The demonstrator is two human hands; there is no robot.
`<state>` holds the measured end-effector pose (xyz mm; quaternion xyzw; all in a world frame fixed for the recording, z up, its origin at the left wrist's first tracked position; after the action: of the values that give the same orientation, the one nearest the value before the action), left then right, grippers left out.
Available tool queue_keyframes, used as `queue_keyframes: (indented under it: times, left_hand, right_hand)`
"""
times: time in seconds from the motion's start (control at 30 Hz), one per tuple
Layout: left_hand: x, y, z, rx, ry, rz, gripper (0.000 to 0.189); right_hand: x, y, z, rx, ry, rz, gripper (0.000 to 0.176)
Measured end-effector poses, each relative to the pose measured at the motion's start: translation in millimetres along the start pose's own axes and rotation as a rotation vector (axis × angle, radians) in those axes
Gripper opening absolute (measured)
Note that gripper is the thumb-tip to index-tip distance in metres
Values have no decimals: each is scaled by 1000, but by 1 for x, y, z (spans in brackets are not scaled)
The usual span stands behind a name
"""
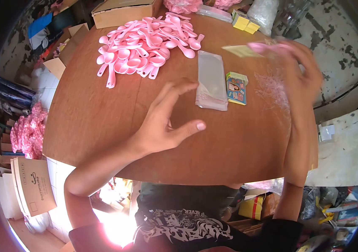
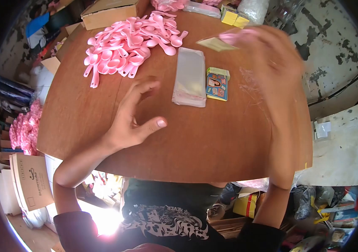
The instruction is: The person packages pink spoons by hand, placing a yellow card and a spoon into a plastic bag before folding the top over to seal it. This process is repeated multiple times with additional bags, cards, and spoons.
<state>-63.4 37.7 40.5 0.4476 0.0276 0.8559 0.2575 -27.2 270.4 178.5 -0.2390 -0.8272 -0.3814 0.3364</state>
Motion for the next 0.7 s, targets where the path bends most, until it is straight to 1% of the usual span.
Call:
queue_keyframes:
  times: [0.03, 0.07, 0.13, 0.17, 0.23, 0.27, 0.3, 0.33, 0.37, 0.4, 0.43, 0.5, 0.53, 0.57, 0.6, 0.63, 0.67, 0.7]
  left_hand:
    - [-2, 0, -1, -6, -6, 0, 64]
    - [-2, 0, -4, 5, 12, 7, 62]
    - [1, 2, -7, 17, 16, 14, 60]
    - [0, 4, -8, 26, 26, 23, 58]
    - [-1, 6, -7, 38, 42, 41, 56]
    - [0, 8, -6, 25, 78, 51, 52]
    - [1, 10, -6, 11, 114, 57, 47]
    - [2, 11, -4, 12, 116, 54, 47]
    - [-1, 6, -8, -241, 247, 24, 44]
    - [-5, -1, -12, -494, 376, -5, 40]
    - [-5, -2, -13, -493, 376, -4, 40]
    - [-9, -17, -15, -846, 444, -101, 39]
    - [-11, -21, -17, -843, 488, -66, 35]
    - [-11, -22, -16, -840, 487, -60, 35]
    - [-14, -23, -20, -764, 569, -59, 32]
    - [-17, -24, -24, -687, 652, -59, 30]
    - [-19, -26, -28, -675, 621, 5, 28]
    - [-20, -26, -29, -672, 623, 6, 28]
  right_hand:
    - [7, -17, -4, -352, 180, -123, 17]
    - [11, -19, 0, -363, 178, -114, 17]
    - [13, -31, -1, -306, 268, -165, 17]
    - [13, -29, -5, -308, 279, -166, 17]
    - [7, -22, -18, -130, 106, -209, 19]
    - [1, -21, -27, -127, 107, -211, 19]
    - [-4, -24, -26, 147, -93, -310, 20]
    - [-13, -30, -23, 422, -296, -403, 21]
    - [-20, -30, -25, 424, -298, -402, 21]
    - [-32, -41, -19, 527, -455, -542, 22]
    - [-46, -52, -14, 627, -612, -683, 22]
    - [-66, -71, -9, 615, -667, -828, 21]
    - [-75, -79, -3, 627, -686, -841, 21]
    - [-85, -87, 2, 639, -706, -856, 20]
    - [-90, -92, 4, 640, -674, -791, 16]
    - [-96, -100, 8, 644, -672, -796, 16]
    - [-93, -97, 7, 469, -428, -645, 14]
    - [-90, -91, 0, 293, -188, -487, 13]
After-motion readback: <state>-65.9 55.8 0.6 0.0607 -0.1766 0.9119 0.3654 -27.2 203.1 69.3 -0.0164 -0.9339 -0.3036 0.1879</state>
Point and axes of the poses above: each hand's wrist, its own x-axis towards the middle knuckle, its own y-axis out of the back of the hand, z = x × y, the point moved 6 cm from there along x, towards the middle knuckle, and after that the axes turned 9 degrees about -y, right-handed, at the moved point
